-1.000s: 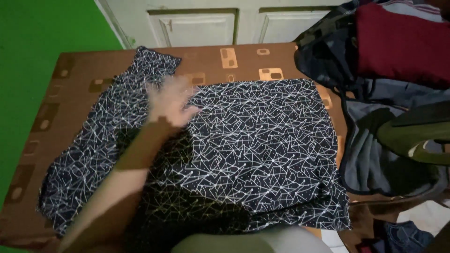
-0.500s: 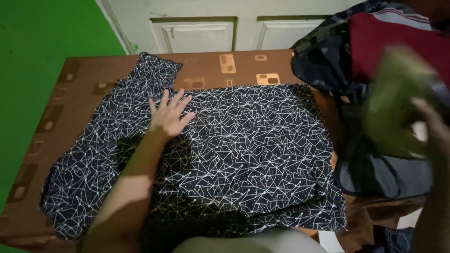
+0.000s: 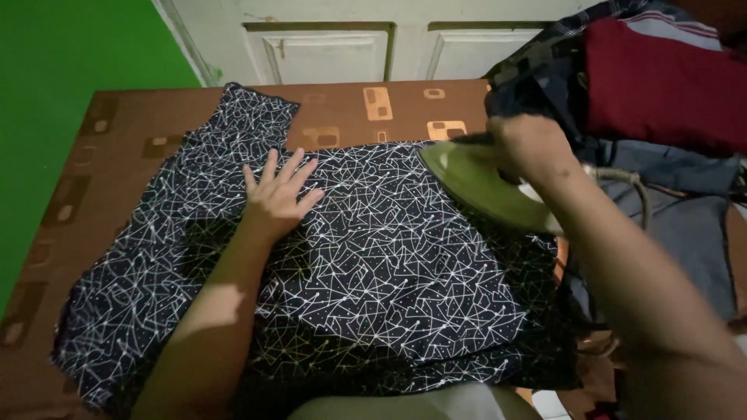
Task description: The person irons a black and white patterned shirt on a brown table, smoothing the fabric and using a green iron to press the sleeves, body, and collar. The shirt is then folded in half and ironed again before being folded into a compact rectangle.
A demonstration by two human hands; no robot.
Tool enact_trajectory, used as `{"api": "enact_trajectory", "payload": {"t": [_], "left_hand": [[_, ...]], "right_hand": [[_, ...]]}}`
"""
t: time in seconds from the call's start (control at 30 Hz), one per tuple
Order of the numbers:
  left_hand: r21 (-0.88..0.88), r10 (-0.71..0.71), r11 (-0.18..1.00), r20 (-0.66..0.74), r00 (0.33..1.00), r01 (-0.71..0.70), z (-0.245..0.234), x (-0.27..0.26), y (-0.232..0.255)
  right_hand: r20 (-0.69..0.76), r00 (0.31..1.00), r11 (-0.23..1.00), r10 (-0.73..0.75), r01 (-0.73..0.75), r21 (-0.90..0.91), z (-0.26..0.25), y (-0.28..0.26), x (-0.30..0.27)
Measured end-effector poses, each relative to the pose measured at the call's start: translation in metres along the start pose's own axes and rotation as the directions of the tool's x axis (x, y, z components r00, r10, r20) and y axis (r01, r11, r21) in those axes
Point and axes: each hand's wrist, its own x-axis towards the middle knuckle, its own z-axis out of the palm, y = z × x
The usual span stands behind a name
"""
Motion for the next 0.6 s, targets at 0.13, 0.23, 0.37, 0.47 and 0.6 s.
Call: {"api": "enact_trajectory", "payload": {"t": [0.13, 0.23, 0.37, 0.47, 0.6], "left_hand": [[-0.013, 0.047, 0.999, -0.135, 0.99, -0.05, 0.013, 0.004, -0.01], [-0.013, 0.061, 0.998, -0.167, 0.984, -0.064, 0.012, 0.002, -0.008], [0.013, 0.055, 0.998, -0.215, 0.975, -0.053, 0.023, 0.019, -0.017], [0.02, 0.098, 0.995, -0.2, 0.975, -0.096, 0.02, 0.034, -0.021], [0.03, 0.103, 0.995, -0.272, 0.957, -0.099, 0.024, 0.037, -0.017]], "right_hand": [[-0.114, 0.994, 0.99, -0.001, 0.018, 0.143, -0.041, -0.003, 0.006], [-0.225, 0.974, 0.995, 0.011, 0.011, 0.098, -0.006, 0.011, 0.017], [-0.098, 0.988, 0.974, 0.116, -0.094, 0.207, -0.022, 0.016, -0.034], [-0.292, 0.956, 0.979, 0.018, -0.077, -0.191, -0.004, 0.021, -0.046], [-0.418, 0.902, 0.972, 0.11, -0.184, -0.143, -0.003, 0.018, -0.024]]}}
